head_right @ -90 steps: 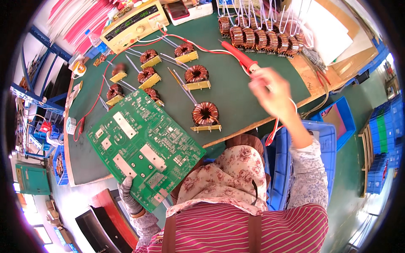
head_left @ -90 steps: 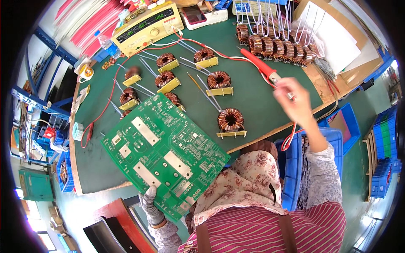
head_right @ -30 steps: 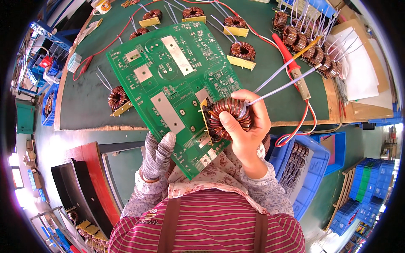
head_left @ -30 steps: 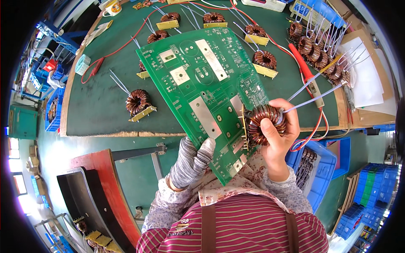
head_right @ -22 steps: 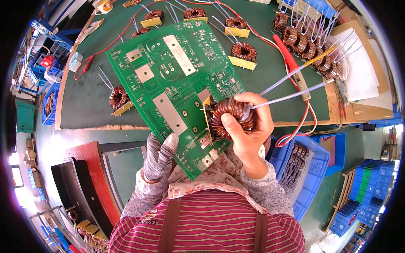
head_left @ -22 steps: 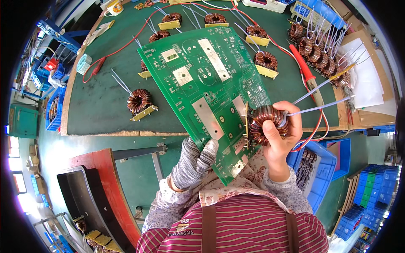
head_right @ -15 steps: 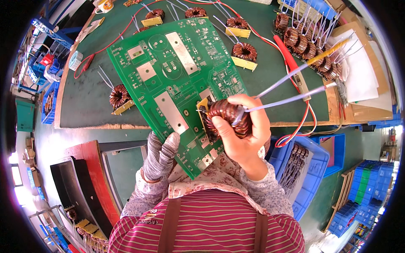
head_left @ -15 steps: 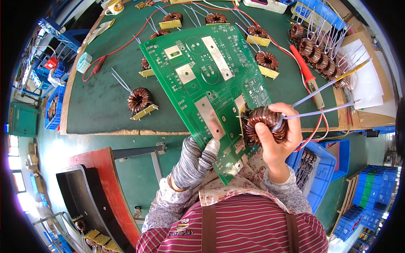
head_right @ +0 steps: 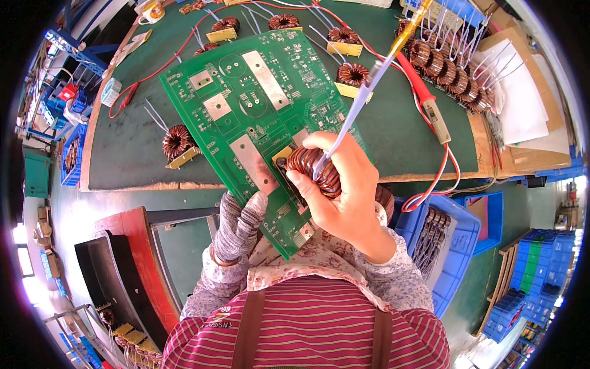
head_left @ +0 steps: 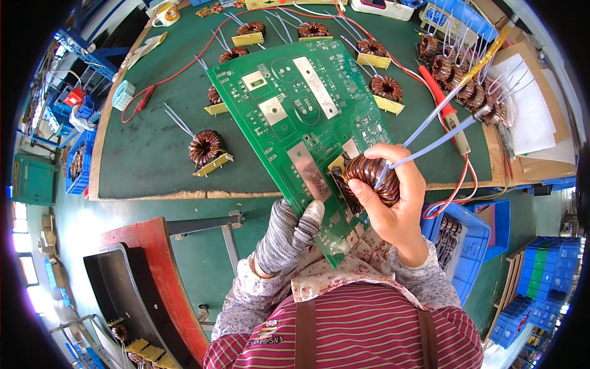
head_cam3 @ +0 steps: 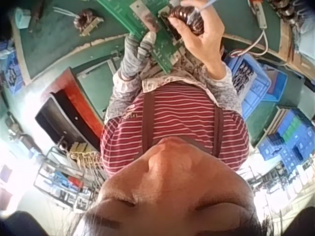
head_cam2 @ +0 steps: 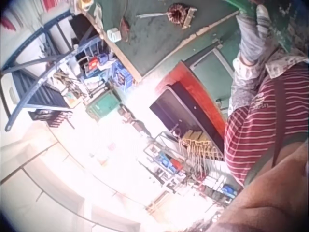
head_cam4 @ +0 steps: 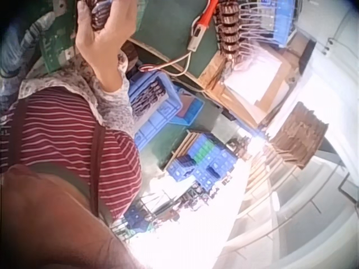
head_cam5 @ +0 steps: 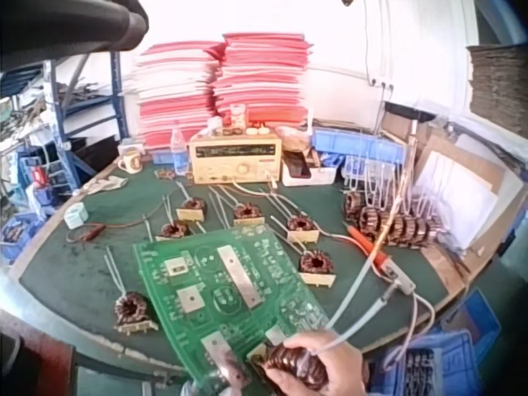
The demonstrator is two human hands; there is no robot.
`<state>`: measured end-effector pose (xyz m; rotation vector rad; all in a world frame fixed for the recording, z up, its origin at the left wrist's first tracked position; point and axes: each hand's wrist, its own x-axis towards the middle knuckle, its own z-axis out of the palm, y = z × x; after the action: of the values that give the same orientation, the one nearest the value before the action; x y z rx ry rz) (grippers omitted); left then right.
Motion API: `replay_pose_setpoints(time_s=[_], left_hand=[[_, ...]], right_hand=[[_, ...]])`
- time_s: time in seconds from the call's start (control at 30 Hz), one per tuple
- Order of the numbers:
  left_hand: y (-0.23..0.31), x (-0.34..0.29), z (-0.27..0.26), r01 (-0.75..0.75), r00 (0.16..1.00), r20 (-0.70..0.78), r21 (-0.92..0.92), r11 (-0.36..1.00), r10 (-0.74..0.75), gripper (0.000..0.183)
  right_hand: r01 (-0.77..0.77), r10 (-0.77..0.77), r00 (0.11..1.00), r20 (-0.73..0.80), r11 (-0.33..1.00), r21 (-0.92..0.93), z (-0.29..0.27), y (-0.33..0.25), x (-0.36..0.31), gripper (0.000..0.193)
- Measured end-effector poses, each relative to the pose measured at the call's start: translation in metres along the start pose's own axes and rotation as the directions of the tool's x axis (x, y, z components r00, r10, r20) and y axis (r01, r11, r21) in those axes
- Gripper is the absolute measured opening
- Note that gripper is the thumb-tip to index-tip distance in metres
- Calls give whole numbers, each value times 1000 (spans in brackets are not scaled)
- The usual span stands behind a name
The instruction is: The person tests toroidal inductors with multimeter probes, then assembles them onto a large circuit board using pliers.
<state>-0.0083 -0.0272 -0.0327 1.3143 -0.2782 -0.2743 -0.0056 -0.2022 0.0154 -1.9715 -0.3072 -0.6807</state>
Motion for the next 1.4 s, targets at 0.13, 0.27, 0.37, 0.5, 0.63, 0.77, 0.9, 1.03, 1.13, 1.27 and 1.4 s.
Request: replay_pose_setpoints(time_s=[0.13, 0.27, 0.37, 0.5, 0.63, 0.77, 0.9, 1.03, 1.13, 1.27, 1.4], left_hand=[[3, 3, 3, -39, 999, -12, -2, 999, 39, 10], [2, 2, 2, -36, 999, -5, 16, 999, 37, 11], [6, 0, 0, -24, 1000, 16, 30, 999, 24, 11], [7, 3, 3, -116, 993, 33, 130, 985, 112, 12], [17, 9, 6, -208, 976, 119, 229, 951, 185, 13], [20, 12, 11, -281, 960, 56, 175, 944, 275, 12], [20, 9, 4, -77, 995, 67, 128, 989, 69, 15], [8, 9, 1, -116, 992, 65, 101, 988, 110, 18], [6, 12, 1, -103, 994, 38, 65, 993, 100, 17], [10, 11, 2, -97, 994, 46, -9, 995, 97, 25], [1, 4, 1, -23, 1000, -22, -113, 993, 21, 30]], right_hand=[[-97, 98, 994, -47, 995, 14, 4, -3, -2, 32], [-87, 86, 993, -77, 996, -14, 7, 1, -2, 32], [26, -26, 1000, -11, 1000, -4, 2, 8, -6, 32], [-196, 214, 970, -112, 968, 155, 4, -6, -7, 35], [63, -81, 994, -67, 969, -239, 3, -12, -10, 30], [-58, 58, 985, -163, 998, 6, 6, -8, -7, 32], [-238, 259, 961, -102, 954, 182, 0, -1, -5, 32], [34, -35, 999, -1, 979, -200, 6, 1, -5, 36], [-12, 15, 1000, -19, 992, 126, 13, 8, -9, 56], [-29, 6, 999, 48, 860, 510, 5, 38, -19, 89], [-277, 116, 943, 312, 791, 545, -3, 38, -7, 99]])
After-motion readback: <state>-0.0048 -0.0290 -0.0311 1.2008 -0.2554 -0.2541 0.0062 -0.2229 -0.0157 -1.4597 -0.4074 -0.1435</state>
